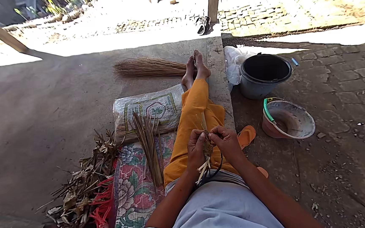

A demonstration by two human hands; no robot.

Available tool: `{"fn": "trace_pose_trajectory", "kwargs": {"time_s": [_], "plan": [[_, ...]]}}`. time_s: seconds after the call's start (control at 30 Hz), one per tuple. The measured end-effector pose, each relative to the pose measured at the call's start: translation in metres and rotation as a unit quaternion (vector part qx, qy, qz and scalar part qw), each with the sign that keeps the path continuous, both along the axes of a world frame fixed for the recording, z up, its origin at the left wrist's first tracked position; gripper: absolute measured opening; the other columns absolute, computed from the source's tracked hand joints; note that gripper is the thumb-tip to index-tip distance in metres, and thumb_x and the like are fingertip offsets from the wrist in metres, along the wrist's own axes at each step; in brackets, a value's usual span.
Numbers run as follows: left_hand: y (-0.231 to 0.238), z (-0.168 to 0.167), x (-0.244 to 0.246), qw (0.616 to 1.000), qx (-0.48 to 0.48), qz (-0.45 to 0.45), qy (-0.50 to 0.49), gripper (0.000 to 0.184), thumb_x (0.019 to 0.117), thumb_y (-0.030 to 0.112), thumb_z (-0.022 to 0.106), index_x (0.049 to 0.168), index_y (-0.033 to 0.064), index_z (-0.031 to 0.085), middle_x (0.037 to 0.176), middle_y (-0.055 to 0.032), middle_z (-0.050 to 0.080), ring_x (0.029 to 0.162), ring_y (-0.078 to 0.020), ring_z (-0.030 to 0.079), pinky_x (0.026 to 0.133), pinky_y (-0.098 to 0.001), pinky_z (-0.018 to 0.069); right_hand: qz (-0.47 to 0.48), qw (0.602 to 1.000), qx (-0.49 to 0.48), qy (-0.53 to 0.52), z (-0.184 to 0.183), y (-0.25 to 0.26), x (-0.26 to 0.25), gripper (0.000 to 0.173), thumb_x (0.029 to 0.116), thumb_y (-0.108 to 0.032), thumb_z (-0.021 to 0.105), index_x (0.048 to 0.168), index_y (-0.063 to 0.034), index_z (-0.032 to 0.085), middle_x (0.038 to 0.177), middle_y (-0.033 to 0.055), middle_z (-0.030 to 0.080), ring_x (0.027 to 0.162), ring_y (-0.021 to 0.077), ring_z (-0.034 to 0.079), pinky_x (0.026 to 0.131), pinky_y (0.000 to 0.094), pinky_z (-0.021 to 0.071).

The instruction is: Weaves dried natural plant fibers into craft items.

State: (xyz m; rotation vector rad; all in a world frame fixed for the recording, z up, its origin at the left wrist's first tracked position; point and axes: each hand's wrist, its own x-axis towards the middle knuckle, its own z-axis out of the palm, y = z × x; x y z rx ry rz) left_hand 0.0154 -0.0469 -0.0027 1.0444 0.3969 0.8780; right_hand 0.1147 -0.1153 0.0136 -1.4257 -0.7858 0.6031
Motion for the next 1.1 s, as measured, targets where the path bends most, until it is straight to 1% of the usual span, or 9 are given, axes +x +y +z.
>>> {"fn": "trace_pose_trajectory", "kwargs": {"time_s": [0.07, 0.17, 0.27, 0.37, 0.43, 0.53, 0.67, 0.9, 1.1], "plan": [[0.001, -0.004, 0.001, 0.997, 0.074, 0.022, 0.007, 0.016, 0.1034, -0.001, 0.044, 0.099, 0.0027, 0.058, 0.086, 0.0014, 0.064, 0.078, -0.0034, 0.063, 0.075, -0.0216, 0.0557, -0.012, 1.0, 0.012, 0.009, -0.002, 0.001, -0.003, 0.011, 0.0935, -0.003, 0.06, 0.085, -0.0031, 0.067, 0.077, -0.0026, 0.06, 0.066, -0.0008, 0.056, 0.064, 0.0144, 0.0486], [0.005, -0.019, 0.003, 0.968, 0.234, 0.086, 0.021, 0.013, 0.1013, -0.002, 0.049, 0.1, -0.0012, 0.063, 0.093, 0.001, 0.064, 0.089, -0.0016, 0.062, 0.082, -0.02, 0.0537, -0.032, 0.998, 0.043, 0.035, -0.002, 0.003, -0.01, 0.012, 0.0935, -0.001, 0.059, 0.084, -0.0036, 0.066, 0.072, -0.0045, 0.06, 0.065, -0.0015, 0.055, 0.063, 0.0139, 0.0467], [0.01, -0.026, 0.004, 0.95, 0.29, 0.117, 0.014, 0.014, 0.1006, -0.001, 0.052, 0.1, -0.0037, 0.066, 0.097, -0.0024, 0.063, 0.096, -0.0047, 0.061, 0.088, -0.0212, 0.0523, -0.02, 0.991, 0.091, 0.095, -0.006, 0.004, -0.013, 0.013, 0.0945, 0.001, 0.059, 0.085, -0.0041, 0.067, 0.073, -0.0045, 0.063, 0.069, 0.0003, 0.059, 0.068, 0.0164, 0.0494], [0.01, -0.026, 0.003, 0.963, 0.251, 0.103, 0.003, 0.014, 0.1007, -0.003, 0.05, 0.1, -0.0014, 0.064, 0.095, 0.0003, 0.064, 0.092, -0.0025, 0.062, 0.084, -0.0207, 0.054, 0.006, 0.986, 0.124, 0.11, -0.016, 0.006, -0.011, 0.01, 0.0952, 0.0, 0.061, 0.089, -0.0033, 0.068, 0.08, -0.0026, 0.066, 0.075, 0.0028, 0.063, 0.075, 0.0194, 0.0534], [0.008, -0.024, 0.003, 0.976, 0.204, 0.082, 0.0, 0.015, 0.1014, -0.003, 0.049, 0.101, -0.0004, 0.063, 0.092, 0.0016, 0.065, 0.087, -0.0019, 0.063, 0.081, -0.0208, 0.0549, 0.003, 0.987, 0.122, 0.104, -0.017, 0.009, -0.01, 0.009, 0.0953, 0.001, 0.062, 0.09, -0.0023, 0.068, 0.081, -0.0015, 0.067, 0.077, 0.0035, 0.064, 0.075, 0.0199, 0.0548], [0.006, -0.027, 0.002, 0.983, 0.168, 0.071, -0.014, 0.015, 0.1014, -0.003, 0.049, 0.1, 0.0005, 0.063, 0.09, 0.0019, 0.065, 0.085, -0.0028, 0.063, 0.079, -0.0214, 0.0551, -0.005, 0.993, 0.084, 0.081, -0.011, 0.012, -0.007, 0.007, 0.0952, 0.0, 0.064, 0.09, -0.0006, 0.068, 0.079, 0.0004, 0.067, 0.074, 0.004, 0.064, 0.074, 0.0194, 0.0554], [0.004, -0.018, 0.001, 0.992, 0.097, 0.072, -0.018, 0.019, 0.1031, 0.0, 0.044, 0.1, 0.0012, 0.063, 0.089, 0.0018, 0.065, 0.081, -0.0027, 0.063, 0.075, -0.0208, 0.0556, 0.032, 0.999, 0.023, 0.029, -0.002, 0.007, 0.0, 0.005, 0.0958, -0.002, 0.064, 0.094, -0.0001, 0.068, 0.082, 0.0001, 0.066, 0.074, 0.0014, 0.062, 0.073, 0.0164, 0.0534], [0.004, -0.007, -0.001, 0.997, -0.075, -0.002, -0.013, 0.02, 0.105, 0.005, 0.039, 0.109, 0.0017, 0.058, 0.088, -0.0023, 0.067, 0.076, -0.0072, 0.066, 0.071, -0.0243, 0.0576, 0.015, 0.998, 0.03, 0.057, -0.006, 0.004, -0.001, 0.005, 0.0962, -0.002, 0.064, 0.095, -0.0004, 0.069, 0.081, -0.0002, 0.067, 0.072, 0.0034, 0.064, 0.071, 0.0187, 0.055], [0.004, -0.006, -0.001, 0.992, -0.117, -0.034, -0.044, 0.018, 0.1034, 0.003, 0.04, 0.103, 0.003, 0.059, 0.085, -0.0037, 0.068, 0.074, -0.0082, 0.067, 0.07, -0.0249, 0.0581, -0.005, 0.997, 0.045, 0.07, -0.007, 0.003, -0.005, 0.006, 0.0953, -0.001, 0.064, 0.091, -0.0008, 0.068, 0.077, -0.0006, 0.066, 0.07, 0.0034, 0.063, 0.07, 0.0186, 0.0545]]}}
